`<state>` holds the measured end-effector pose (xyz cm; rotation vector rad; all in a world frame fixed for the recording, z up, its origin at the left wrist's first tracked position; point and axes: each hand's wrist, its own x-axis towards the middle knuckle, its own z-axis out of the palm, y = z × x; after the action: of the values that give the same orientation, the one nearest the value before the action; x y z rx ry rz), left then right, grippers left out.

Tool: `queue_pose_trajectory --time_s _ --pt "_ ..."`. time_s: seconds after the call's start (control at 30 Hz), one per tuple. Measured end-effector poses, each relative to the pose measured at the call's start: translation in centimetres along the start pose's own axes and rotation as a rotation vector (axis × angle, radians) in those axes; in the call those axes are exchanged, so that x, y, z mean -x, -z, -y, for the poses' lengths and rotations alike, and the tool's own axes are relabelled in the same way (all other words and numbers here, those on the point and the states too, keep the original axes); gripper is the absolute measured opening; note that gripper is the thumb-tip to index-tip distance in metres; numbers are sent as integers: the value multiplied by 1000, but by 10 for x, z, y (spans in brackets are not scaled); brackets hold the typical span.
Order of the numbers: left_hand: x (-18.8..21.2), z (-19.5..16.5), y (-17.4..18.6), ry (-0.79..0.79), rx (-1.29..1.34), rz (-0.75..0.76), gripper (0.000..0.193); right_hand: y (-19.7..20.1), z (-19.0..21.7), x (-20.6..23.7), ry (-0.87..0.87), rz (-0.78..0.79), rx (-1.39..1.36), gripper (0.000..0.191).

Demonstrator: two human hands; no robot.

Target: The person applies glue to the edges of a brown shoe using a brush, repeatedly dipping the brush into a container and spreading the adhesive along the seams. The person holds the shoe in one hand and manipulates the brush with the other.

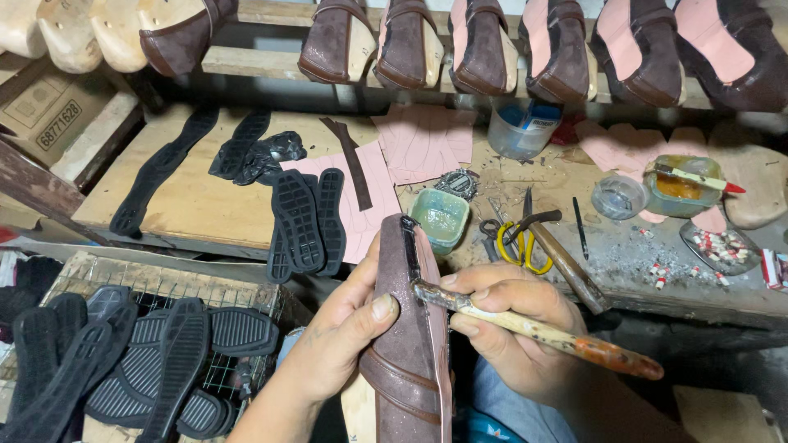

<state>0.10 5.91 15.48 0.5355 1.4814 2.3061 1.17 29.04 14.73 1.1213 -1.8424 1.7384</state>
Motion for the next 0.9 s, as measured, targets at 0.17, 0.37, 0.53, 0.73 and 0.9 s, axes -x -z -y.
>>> queue_pose_trajectory --time_s 0.17,0.37,0.53,0.73,0.9 --pt "-1 3 1 0 17 -8 89 2 1 -1 3 25 25 37" --pt "-1 7 4 1 46 -48 87 1 0 1 1 44 26 38" --pt "-1 10 4 7 50 -78 83 2 -2 3 1 51 29 38" --pt "-2 9 1 9 73 -56 81 0 -5 3 -14 -8 13 38" --pt "-2 7 1 14 44 -72 80 -1 -6 1 -15 2 11 37"
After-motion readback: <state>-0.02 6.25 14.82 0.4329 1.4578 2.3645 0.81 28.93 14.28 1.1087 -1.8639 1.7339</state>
